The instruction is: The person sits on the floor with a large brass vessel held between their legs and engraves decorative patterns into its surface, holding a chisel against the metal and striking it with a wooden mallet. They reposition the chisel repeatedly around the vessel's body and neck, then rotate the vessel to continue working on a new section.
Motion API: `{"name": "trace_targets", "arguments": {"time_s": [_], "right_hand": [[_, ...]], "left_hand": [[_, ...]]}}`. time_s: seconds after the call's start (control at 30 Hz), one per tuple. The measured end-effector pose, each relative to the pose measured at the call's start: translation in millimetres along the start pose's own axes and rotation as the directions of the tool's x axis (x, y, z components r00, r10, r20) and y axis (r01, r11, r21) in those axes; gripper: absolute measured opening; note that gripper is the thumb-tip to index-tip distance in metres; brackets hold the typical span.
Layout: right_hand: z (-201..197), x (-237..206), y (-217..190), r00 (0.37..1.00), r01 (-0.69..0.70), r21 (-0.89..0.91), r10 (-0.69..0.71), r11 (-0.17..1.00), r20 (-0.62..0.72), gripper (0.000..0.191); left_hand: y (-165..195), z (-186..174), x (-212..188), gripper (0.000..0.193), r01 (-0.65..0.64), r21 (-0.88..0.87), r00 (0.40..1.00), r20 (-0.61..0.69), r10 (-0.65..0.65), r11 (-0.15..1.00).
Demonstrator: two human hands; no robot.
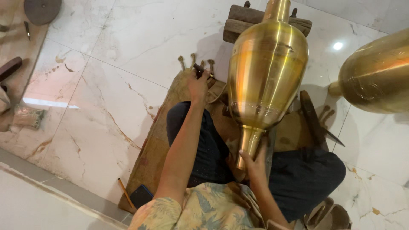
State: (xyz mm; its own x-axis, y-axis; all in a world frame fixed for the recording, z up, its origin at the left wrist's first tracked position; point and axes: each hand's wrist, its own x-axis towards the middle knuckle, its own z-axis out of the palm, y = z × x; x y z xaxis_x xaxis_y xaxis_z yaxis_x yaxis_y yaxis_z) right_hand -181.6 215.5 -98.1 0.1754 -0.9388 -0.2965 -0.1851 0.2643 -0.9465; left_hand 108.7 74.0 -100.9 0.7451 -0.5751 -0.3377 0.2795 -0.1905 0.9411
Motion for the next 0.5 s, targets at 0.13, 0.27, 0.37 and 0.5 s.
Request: {"name": "trace_targets", "arguments": {"time_s": [0.13, 0.27, 0.37, 0.5], "right_hand": [[13.4, -25.7, -43.0, 0.669, 0.743, -0.263, -0.694, 0.616, 0.265, 0.071], [56.0, -44.4, -63.0, 0.329, 0.877, -0.011, -0.585, 0.48, 0.741, 0.074], [68.3, -70.5, -66.3, 0.257, 0.784, 0.228, -0.635, 0.578, 0.728, 0.076], [68.7, -91.7, -64.8, 0.127, 0.621, 0.525, -0.736, 0.582, 0.665, 0.07]], "left_hand": [[6.0, 2.2, 3.6, 0.035, 0.093, -0.211, 0.995, -0.026, -0.101, 0.973], [8.5, 6.3, 3.6, 0.036, 0.141, -0.302, 0.978, -0.108, -0.181, 0.943], [13.1, 2.6, -0.4, 0.033, 0.164, -0.343, 0.974, -0.091, -0.206, 0.925], [16.1, 0.3, -9.5, 0.032, 0.136, -0.355, 0.979, -0.094, -0.181, 0.925]]}}
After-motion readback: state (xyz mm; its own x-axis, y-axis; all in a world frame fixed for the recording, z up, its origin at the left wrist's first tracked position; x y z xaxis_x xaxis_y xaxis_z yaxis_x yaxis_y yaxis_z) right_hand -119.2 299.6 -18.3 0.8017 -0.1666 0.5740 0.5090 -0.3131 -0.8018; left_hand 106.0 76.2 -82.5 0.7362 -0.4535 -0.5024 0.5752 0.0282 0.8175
